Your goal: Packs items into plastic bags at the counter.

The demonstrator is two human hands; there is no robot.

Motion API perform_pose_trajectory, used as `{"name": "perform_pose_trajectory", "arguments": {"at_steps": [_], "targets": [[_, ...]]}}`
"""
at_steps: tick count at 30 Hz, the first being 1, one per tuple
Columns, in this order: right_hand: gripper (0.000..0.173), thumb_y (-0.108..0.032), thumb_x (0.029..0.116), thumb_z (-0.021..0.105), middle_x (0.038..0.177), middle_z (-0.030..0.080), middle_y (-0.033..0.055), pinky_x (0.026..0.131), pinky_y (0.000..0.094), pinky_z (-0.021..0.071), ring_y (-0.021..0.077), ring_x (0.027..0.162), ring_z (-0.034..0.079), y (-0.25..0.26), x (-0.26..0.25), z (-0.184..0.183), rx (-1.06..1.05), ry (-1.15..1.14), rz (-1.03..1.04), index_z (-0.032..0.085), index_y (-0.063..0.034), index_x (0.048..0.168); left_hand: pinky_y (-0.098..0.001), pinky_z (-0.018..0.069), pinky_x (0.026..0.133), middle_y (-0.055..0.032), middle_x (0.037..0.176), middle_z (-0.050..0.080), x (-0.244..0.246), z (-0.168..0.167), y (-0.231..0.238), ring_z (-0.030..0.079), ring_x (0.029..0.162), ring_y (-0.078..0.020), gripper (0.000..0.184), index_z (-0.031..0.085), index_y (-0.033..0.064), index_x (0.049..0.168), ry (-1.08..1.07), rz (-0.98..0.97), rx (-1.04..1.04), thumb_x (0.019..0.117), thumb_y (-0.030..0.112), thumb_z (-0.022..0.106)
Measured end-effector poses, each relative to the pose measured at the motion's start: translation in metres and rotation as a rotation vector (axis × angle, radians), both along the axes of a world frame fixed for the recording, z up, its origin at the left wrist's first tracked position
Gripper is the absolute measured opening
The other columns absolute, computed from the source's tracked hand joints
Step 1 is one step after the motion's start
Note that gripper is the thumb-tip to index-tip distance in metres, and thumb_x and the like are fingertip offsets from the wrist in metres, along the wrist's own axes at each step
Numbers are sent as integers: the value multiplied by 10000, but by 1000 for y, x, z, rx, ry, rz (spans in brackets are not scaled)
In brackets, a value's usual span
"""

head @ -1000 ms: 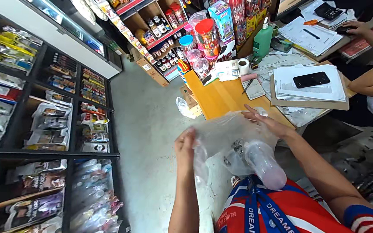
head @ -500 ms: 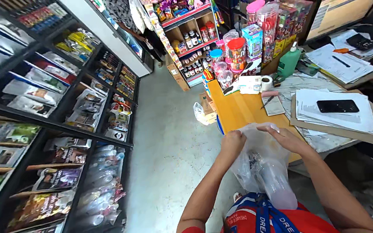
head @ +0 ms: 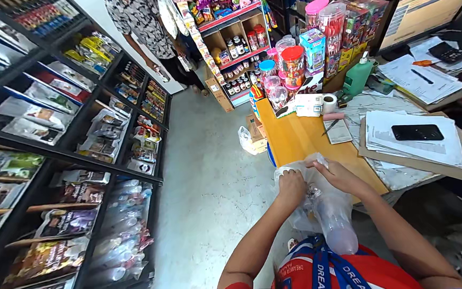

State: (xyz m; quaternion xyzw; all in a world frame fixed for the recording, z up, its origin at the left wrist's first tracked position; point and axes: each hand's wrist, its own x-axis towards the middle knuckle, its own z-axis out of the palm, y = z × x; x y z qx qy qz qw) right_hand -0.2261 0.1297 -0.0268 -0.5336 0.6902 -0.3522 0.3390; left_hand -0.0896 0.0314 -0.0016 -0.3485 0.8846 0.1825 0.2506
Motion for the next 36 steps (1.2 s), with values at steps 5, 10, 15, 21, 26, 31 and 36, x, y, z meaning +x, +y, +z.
{"name": "perform_pose_trajectory", "arguments": {"at_steps": [5,10,15,21,26,31,36], "targets": [[446,-251,1134,348,1256,669,240,1080,480,452,338,1197,642,14,-12,1,218,26,-47,604,55,1332,-591,453,1035,-307,1428,489,8,-27,-21,493,1331,-468,627,455,-32,1443,178,32,75,950,249,721],[392,-147,1132,326,1101,704,207,817,415,575,258,843,719,30,-18,11,295,-12,-130,454,38,1453,-577,491,1000,-288,1241,631,23,-43,-27,638,1155,-430,537,426,-58,1442,384,49,222,978,115,632],[472,-221,1143,290,1133,686,201,778,433,559,263,779,685,29,-20,25,353,78,-198,323,15,1551,-573,518,942,-290,1185,663,37,6,-5,665,1103,-443,336,613,-68,1287,402,-147,55,957,-16,577],[482,-225,1138,302,1201,656,272,970,572,485,427,1044,670,9,-14,34,398,243,-61,326,24,1550,-509,593,687,-286,993,693,43,41,42,719,890,-432,138,714,-107,945,381,-557,-257,895,-103,585],[419,-155,1131,300,1137,684,246,895,559,514,398,941,690,26,-17,42,350,215,-139,410,17,1497,-611,504,933,-322,1316,574,2,40,29,592,1196,-492,269,608,-137,1205,-371,-470,17,1009,-81,433],[430,-206,1141,293,996,685,217,771,501,543,322,753,668,60,-31,34,393,103,-168,408,27,1483,-661,459,975,-305,1284,614,10,14,-1,584,1222,-489,279,619,-67,1259,-384,-451,131,1030,55,516],[437,-227,1138,328,910,678,191,716,476,544,290,686,647,77,-38,28,394,90,-173,412,25,1485,-596,446,1042,-274,1329,603,26,27,-14,577,1258,-439,417,550,33,1430,-50,-451,238,1046,195,564]]}}
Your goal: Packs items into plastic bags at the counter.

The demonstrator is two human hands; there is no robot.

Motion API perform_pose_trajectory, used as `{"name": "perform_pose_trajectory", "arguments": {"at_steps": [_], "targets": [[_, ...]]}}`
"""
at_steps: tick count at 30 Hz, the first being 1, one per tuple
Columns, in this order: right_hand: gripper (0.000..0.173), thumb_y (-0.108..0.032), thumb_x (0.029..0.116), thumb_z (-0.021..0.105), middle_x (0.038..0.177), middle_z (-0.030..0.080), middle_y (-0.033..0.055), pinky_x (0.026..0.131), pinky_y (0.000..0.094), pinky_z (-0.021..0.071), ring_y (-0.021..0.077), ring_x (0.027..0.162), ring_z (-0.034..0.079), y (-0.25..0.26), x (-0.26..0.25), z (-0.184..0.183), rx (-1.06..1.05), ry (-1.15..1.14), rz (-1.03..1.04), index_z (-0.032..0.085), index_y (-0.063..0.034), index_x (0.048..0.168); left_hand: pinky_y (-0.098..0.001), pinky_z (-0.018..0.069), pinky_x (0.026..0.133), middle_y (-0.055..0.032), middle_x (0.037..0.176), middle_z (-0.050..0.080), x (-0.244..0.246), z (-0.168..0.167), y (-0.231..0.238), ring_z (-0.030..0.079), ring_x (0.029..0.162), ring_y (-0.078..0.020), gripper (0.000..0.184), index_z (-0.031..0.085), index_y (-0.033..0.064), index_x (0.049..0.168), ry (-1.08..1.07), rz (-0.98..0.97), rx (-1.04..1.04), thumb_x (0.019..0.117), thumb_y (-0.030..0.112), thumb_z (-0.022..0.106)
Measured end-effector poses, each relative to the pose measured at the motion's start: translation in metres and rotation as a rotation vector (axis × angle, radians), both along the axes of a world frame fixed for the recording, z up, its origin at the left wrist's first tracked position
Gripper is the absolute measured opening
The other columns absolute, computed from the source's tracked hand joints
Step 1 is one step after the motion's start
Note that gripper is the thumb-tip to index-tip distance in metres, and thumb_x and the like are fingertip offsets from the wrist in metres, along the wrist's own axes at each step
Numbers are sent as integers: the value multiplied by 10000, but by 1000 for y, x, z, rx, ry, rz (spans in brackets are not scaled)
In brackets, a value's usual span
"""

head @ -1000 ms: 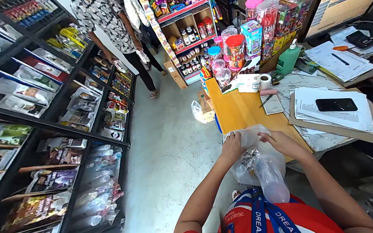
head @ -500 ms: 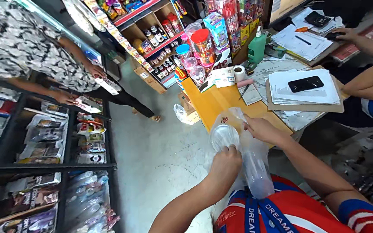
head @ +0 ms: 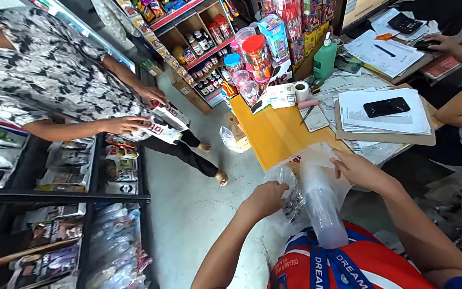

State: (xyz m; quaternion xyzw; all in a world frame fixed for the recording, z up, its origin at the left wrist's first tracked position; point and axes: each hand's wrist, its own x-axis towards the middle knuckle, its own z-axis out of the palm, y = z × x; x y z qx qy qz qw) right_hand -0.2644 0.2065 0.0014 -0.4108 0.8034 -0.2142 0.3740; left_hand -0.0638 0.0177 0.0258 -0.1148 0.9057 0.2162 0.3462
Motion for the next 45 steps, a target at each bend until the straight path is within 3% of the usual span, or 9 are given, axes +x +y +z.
{"name": "perform_pose_trajectory", "arguments": {"at_steps": [4,9,15,20,24,31,36,41,45], "targets": [[420,-224,1135,341,824,653,170,705,455,538,271,663,631,6,-1,6,-13,-3,-9,437,30,1456,-580,471,1004,-241,1253,657,6,0,-5,601,1202,-429,472,636,38,1352,501,16,75,955,285,707],[412,-225,1133,355,757,618,144,660,400,530,225,622,606,19,-12,5,-32,-56,-46,448,42,1432,-598,355,1131,-235,1451,543,-16,-34,3,455,1395,-425,646,597,58,1413,244,40,148,918,450,736],[446,-280,1120,412,779,628,150,665,415,541,234,634,618,41,-26,-1,7,-101,-60,443,25,1444,-584,434,1089,-238,1370,614,18,-33,15,563,1298,-427,688,618,38,1386,352,83,199,836,396,826],[499,-324,1112,433,775,621,134,640,397,529,215,616,602,38,-33,-7,-19,-123,-94,414,10,1483,-747,79,1180,-176,1427,597,41,-30,30,371,1477,-416,745,583,90,1441,167,143,-55,759,145,878],[587,-361,1059,564,844,646,173,720,476,543,287,699,637,24,-25,-5,-41,-85,-108,413,4,1492,-734,372,1063,-183,995,749,47,-63,28,706,1047,-424,353,745,18,1090,534,-18,-142,750,-72,785],[785,-380,971,704,872,660,204,819,570,507,375,814,641,10,-5,27,21,33,-146,346,42,1529,-447,574,639,-105,781,699,45,-7,-23,686,689,-277,224,747,39,1031,780,-68,132,869,67,595],[716,-395,982,685,883,646,196,814,542,506,352,808,628,7,-8,35,26,50,-192,411,28,1490,-304,557,664,-51,785,702,39,9,-34,663,698,-158,221,737,79,1010,862,-108,200,936,137,537],[689,-372,973,704,1000,667,280,876,636,486,461,939,649,0,-6,24,80,78,-192,433,-11,1493,-561,533,940,-207,1212,682,28,14,-40,655,1113,-385,590,614,69,1394,380,-93,321,853,205,806],[725,-372,973,703,1050,669,300,913,653,473,490,998,649,-5,-6,18,106,94,-198,392,-25,1528,-527,482,1036,-150,1307,661,15,2,-51,594,1243,-328,820,576,91,1446,489,-44,365,786,516,812]]}}
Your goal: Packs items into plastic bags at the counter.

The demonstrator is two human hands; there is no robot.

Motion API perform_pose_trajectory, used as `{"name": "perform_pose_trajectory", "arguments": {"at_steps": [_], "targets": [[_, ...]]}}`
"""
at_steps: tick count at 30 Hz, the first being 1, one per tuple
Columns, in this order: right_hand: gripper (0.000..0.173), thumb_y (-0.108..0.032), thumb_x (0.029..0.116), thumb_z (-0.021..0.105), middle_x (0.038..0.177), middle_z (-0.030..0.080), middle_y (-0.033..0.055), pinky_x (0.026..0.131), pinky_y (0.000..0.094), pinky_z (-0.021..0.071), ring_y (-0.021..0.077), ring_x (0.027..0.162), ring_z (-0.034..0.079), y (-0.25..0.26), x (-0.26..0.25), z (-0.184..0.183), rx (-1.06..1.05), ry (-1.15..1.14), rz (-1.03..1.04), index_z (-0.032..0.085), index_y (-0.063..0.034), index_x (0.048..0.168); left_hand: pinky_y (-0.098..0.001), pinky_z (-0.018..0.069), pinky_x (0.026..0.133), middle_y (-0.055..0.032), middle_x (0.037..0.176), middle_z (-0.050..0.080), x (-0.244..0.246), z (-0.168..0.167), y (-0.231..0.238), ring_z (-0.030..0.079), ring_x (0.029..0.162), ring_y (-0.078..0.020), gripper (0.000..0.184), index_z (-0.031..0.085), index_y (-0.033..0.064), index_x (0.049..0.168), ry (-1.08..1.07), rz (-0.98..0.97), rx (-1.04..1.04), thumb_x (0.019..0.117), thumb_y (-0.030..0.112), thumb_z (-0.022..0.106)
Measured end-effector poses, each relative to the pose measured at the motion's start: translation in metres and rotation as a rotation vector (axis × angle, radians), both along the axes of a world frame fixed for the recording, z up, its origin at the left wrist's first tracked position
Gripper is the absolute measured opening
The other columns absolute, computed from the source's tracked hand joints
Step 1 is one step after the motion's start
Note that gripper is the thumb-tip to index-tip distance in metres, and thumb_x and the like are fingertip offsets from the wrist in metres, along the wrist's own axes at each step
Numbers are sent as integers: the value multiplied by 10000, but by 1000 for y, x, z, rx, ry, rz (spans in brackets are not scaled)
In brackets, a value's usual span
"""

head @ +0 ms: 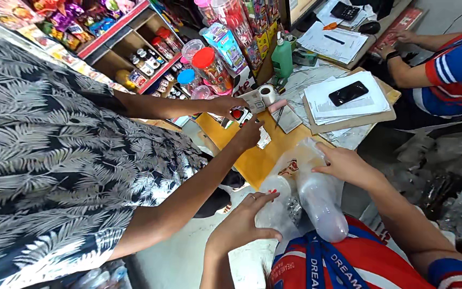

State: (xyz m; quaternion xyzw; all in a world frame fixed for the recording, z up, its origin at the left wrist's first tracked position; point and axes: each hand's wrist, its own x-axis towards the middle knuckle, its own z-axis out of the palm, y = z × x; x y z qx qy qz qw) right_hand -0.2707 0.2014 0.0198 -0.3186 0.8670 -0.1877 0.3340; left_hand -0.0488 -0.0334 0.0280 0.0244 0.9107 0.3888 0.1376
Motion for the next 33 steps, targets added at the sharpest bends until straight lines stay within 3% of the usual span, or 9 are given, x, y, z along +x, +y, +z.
{"name": "perform_pose_trajectory", "arguments": {"at_steps": [6,11,14,17,21,24,27,30,33], "targets": [[830,-385,921,764,1039,669,291,898,659,469,484,982,648,-5,-2,-1,50,26,58,354,-28,1549,-560,502,972,-202,1232,672,-42,-11,10,630,1148,-393,582,688,37,1283,228,267,-217,1001,525,545],[912,-387,886,802,1112,659,286,909,663,464,483,1025,644,-8,-2,0,97,7,111,308,-25,1561,-531,422,1116,-272,1473,500,-115,-20,7,519,1342,-407,557,479,-1,1488,76,237,-172,1051,335,556],[961,-407,885,799,1165,646,283,925,648,465,473,1053,640,-8,-4,1,124,2,118,263,-12,1578,-599,407,1109,-331,1509,430,-169,-43,-18,470,1366,-488,724,346,-34,1553,16,284,-275,991,283,674],[970,-419,884,797,1163,644,276,916,637,474,460,1043,644,-6,-5,-2,131,-4,106,255,-10,1576,-747,368,1044,-425,1532,310,-211,-82,-63,377,1365,-624,953,289,-41,1575,70,470,-412,838,205,840],[988,-434,876,801,1152,644,256,911,625,479,442,1031,645,-1,-10,-5,121,-25,86,247,-8,1574,-781,316,1055,-397,1618,128,-227,-128,-84,223,1455,-619,1028,224,30,1618,77,615,-514,817,182,849],[1004,-432,867,811,1166,642,252,916,629,480,438,1051,644,0,-15,-8,111,-58,76,238,-12,1577,-738,329,1067,-385,1596,220,-220,-140,-78,275,1446,-593,945,245,81,1625,107,603,-617,864,171,800],[1006,-421,863,819,1184,633,243,924,628,478,431,1068,637,-2,-16,-11,114,-81,85,237,-18,1577,-769,273,1080,-413,1515,331,-217,-132,-85,346,1388,-608,1094,215,60,1626,70,584,-645,776,215,885],[1015,-407,856,829,1222,623,234,941,622,476,423,1097,631,-3,-16,-11,95,-85,103,232,-25,1583,-713,394,1006,-415,1472,384,-219,-129,-91,426,1328,-592,1119,258,14,1599,24,627,-647,751,347,906],[1019,-382,841,849,1311,593,226,952,620,479,416,1136,624,-2,-18,-15,38,-103,115,238,-27,1576,-661,470,996,-395,1493,350,-216,-132,-90,431,1328,-580,1073,265,-6,1575,26,650,-458,755,238,913]]}}
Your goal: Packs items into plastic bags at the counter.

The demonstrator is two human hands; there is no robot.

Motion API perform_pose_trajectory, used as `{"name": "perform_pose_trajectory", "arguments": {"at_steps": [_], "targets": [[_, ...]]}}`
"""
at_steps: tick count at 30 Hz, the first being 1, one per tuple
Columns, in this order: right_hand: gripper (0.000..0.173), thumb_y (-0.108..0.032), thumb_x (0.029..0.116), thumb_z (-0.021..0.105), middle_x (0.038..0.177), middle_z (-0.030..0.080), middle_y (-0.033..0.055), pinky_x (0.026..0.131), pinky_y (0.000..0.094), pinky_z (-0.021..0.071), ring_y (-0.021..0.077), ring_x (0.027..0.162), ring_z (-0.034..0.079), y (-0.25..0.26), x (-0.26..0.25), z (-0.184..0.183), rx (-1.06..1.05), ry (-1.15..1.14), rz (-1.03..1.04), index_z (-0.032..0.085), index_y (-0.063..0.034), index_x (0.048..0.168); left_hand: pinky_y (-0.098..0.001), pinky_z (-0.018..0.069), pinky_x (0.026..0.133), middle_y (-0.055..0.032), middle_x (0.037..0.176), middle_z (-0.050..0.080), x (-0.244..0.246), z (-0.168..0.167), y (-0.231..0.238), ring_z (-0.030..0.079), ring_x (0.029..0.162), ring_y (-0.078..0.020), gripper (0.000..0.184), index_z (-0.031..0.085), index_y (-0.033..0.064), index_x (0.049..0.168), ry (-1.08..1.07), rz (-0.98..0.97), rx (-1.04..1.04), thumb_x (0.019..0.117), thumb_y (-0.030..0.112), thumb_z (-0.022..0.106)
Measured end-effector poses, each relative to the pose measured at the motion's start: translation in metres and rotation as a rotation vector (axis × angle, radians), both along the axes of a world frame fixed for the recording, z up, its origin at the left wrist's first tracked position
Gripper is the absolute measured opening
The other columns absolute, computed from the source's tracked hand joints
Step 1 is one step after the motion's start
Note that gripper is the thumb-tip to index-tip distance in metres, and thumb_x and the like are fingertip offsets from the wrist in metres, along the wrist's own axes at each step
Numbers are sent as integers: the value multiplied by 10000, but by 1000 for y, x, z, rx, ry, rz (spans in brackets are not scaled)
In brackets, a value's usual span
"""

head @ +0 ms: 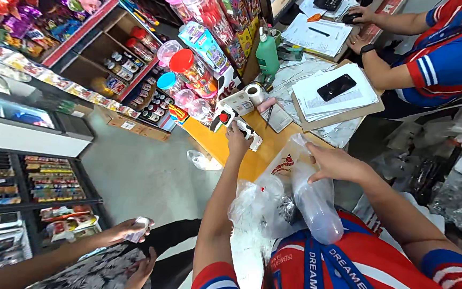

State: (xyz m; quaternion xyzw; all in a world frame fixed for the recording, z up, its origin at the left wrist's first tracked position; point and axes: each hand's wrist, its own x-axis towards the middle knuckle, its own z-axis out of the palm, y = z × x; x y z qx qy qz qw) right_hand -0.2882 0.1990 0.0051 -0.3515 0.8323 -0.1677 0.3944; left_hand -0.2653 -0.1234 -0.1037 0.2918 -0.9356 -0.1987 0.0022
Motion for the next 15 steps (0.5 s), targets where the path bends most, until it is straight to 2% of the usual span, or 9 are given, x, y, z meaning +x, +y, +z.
{"name": "perform_pose_trajectory", "arguments": {"at_steps": [2,4,7,8,10,12,13,15], "targets": [[1014,-376,837,854,1312,591,217,935,615,487,402,1095,632,2,-3,-6,-53,-28,4,244,-19,1564,-663,439,1036,-403,1467,383,11,3,1,426,1325,-587,1050,307,-27,1554,108,-58,120,714,120,920],[941,-389,893,796,1272,609,228,923,615,489,403,1039,643,3,-7,-10,-115,-50,-27,257,4,1558,-656,417,1062,-393,1420,444,30,19,4,455,1309,-559,978,380,-59,1502,226,-160,195,698,93,915],[678,-364,1062,552,1187,649,264,954,611,489,413,1038,658,4,-12,-15,-226,-105,-123,298,27,1553,-583,473,1040,-322,1392,515,70,77,14,550,1267,-427,925,418,-47,1477,369,-330,245,715,149,906],[583,-344,1102,454,1121,665,236,905,559,512,360,956,666,4,-14,-17,-259,-120,-150,324,17,1541,-533,510,1012,-285,1389,533,84,95,14,583,1241,-361,922,422,-24,1474,417,-397,262,714,176,905],[469,-305,1136,320,958,655,122,704,379,515,180,711,597,3,-14,-25,-334,-133,-189,387,-4,1489,-413,557,961,-175,1382,548,106,123,12,606,1203,-214,925,421,59,1471,518,-551,319,696,234,894],[443,-278,1142,277,872,633,81,627,313,482,120,631,545,1,-15,-28,-374,-168,-230,421,1,1455,-309,500,1051,16,1423,525,118,138,15,532,1292,-73,875,396,255,1475,561,-714,366,745,360,866],[442,-264,1142,269,838,628,77,615,306,479,114,619,542,0,-16,-28,-387,-180,-254,435,13,1445,-290,464,1092,65,1438,520,120,141,19,496,1336,-52,800,410,311,1460,569,-794,370,791,391,841],[448,-250,1141,268,784,617,75,629,302,491,115,626,559,2,-21,-29,-419,-180,-296,458,31,1432,-277,375,1157,38,1431,515,120,143,34,437,1392,-77,627,457,281,1414,546,-943,333,875,343,774]]}}
